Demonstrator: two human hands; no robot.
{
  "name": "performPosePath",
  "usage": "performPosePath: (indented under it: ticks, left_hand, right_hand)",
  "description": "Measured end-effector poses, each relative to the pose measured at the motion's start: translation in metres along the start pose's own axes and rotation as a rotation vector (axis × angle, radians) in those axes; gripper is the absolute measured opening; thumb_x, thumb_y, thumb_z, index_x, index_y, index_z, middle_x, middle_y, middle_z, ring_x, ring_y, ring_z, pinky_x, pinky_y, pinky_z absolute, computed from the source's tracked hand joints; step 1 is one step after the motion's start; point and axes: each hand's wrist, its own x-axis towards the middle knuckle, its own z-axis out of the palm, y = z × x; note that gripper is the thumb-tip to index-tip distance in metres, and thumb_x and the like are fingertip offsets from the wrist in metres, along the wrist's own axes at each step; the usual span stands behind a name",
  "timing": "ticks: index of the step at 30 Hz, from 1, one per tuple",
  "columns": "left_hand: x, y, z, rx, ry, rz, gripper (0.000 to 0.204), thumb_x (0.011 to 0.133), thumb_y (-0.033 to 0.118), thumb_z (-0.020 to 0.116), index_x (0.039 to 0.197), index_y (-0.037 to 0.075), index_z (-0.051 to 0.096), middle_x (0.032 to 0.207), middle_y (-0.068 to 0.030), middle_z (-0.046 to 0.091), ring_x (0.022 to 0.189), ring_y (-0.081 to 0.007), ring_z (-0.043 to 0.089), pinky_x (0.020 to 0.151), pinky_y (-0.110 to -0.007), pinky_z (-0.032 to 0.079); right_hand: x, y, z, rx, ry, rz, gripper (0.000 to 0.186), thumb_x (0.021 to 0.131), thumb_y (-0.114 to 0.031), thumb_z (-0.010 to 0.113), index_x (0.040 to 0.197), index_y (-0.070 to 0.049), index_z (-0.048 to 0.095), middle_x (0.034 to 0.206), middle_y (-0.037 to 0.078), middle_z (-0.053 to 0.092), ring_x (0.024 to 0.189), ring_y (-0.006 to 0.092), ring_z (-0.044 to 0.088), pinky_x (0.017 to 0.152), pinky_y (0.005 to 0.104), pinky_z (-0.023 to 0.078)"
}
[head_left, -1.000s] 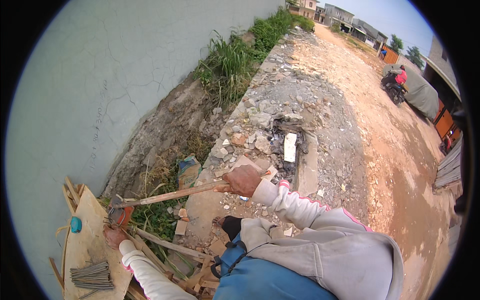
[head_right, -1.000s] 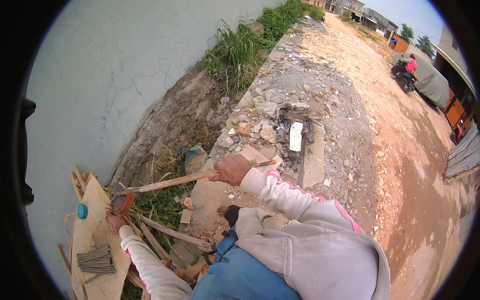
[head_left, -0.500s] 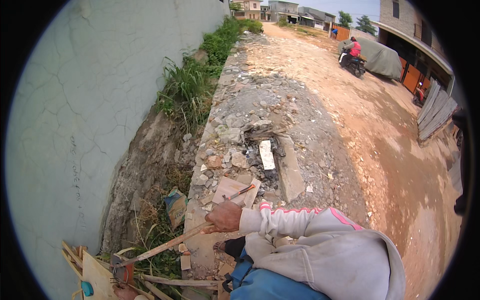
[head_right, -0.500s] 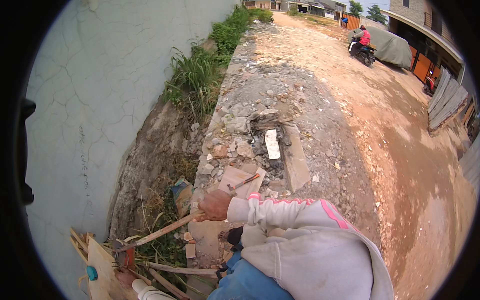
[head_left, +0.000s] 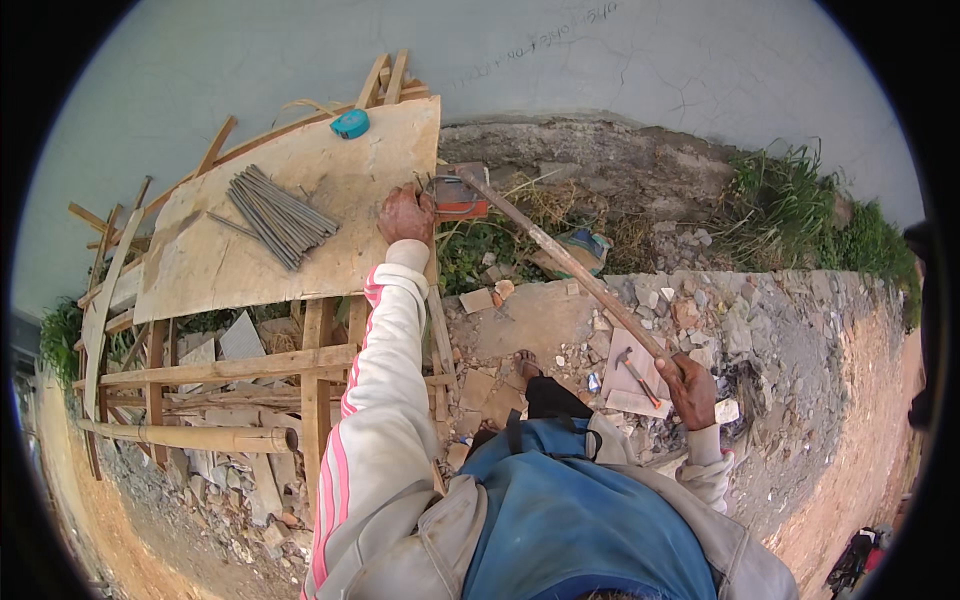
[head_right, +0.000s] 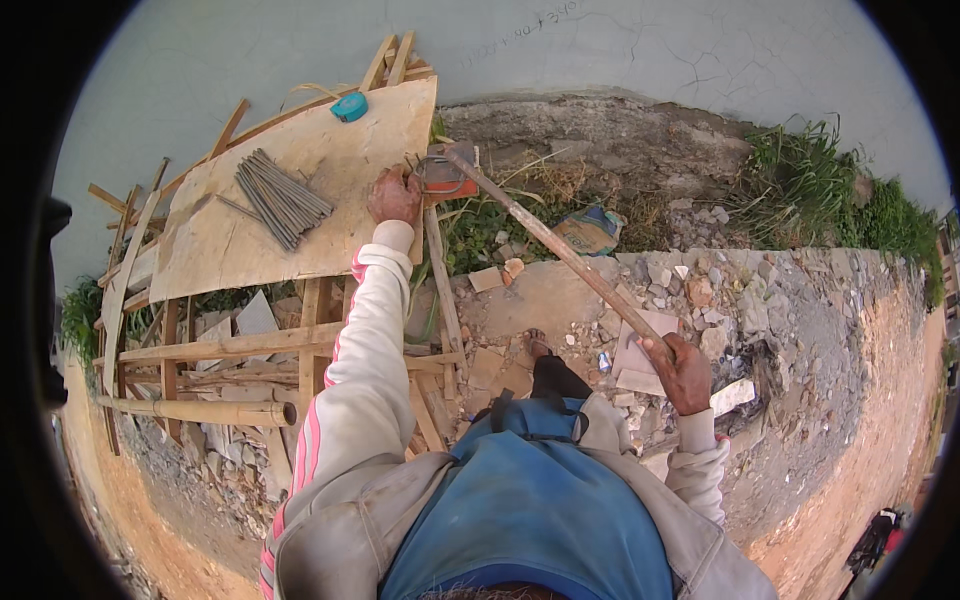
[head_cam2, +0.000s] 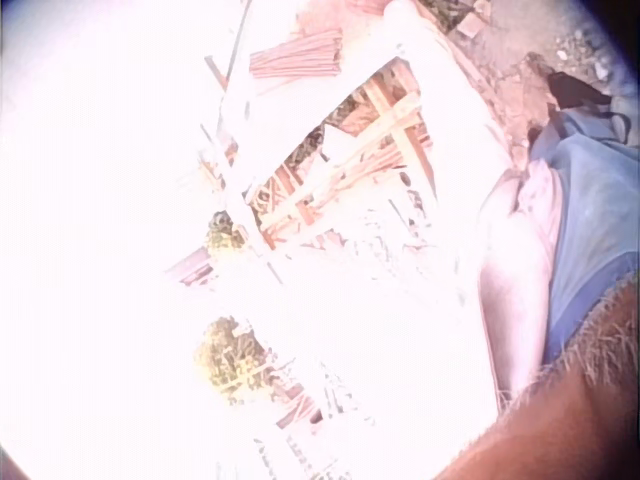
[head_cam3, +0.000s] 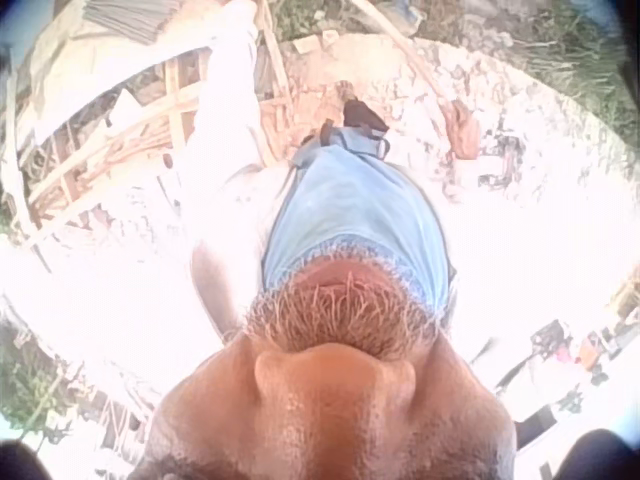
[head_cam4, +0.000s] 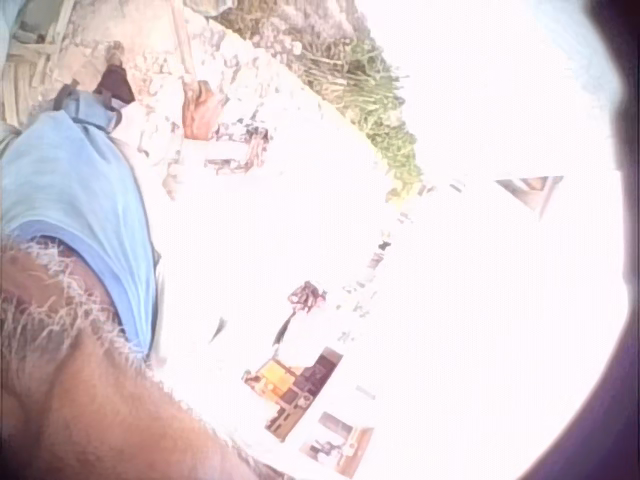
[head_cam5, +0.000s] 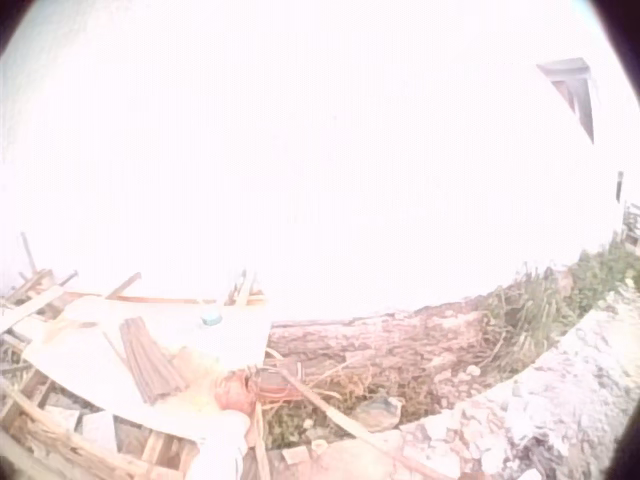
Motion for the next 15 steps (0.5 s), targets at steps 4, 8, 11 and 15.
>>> performPosePath:
  ticks: [4,8,11,15]
  left_hand:
    - [0.000,0.004,-0.005,0.003,0.007,-0.003,0.027,0.085,0.029,0.063,0.095,0.005,0.070,0.100,-0.0181,0.067,0.095,-0.0399,0.065,0.084,-0.051,0.053]
    - [0.002,0.006,-0.003,0.034,-0.004,-0.030,0.025,0.084,0.028,0.064,0.093,0.006,0.071,0.098,-0.0178,0.068,0.093,-0.0401,0.066,0.084,-0.051,0.053]
    - [0.004,0.009,0.002,-0.010,-0.011,-0.141,0.025,0.084,0.027,0.064,0.094,0.006,0.072,0.098,-0.0186,0.070,0.092,-0.0409,0.067,0.084,-0.050,0.053]
    - [0.012,0.008,0.006,-0.475,-0.086,-0.426,0.020,0.085,0.019,0.064,0.091,0.001,0.070,0.081,-0.0160,0.071,0.071,-0.0317,0.069,0.067,-0.043,0.056]
  right_hand:
    - [0.021,0.022,0.002,0.309,0.082,-0.114,0.052,0.091,-0.049,0.069,0.076,-0.001,0.056,0.062,0.007,0.048,0.060,0.0183,0.044,0.056,0.0354,0.038]
    - [0.051,0.027,0.033,0.574,0.040,-0.159,0.045,0.090,-0.041,0.075,0.076,-0.003,0.054,0.068,-0.001,0.046,0.065,0.0097,0.039,0.056,0.0297,0.035]
    - [0.081,0.017,0.071,0.671,-0.062,-0.120,0.036,0.090,-0.032,0.077,0.080,-0.004,0.057,0.066,-0.002,0.047,0.065,0.0077,0.040,0.057,0.0274,0.036]
    - [0.127,0.015,0.100,0.717,-0.178,-0.188,0.032,0.089,-0.032,0.077,0.086,-0.002,0.066,0.064,0.002,0.056,0.060,0.0134,0.050,0.057,0.0319,0.041]
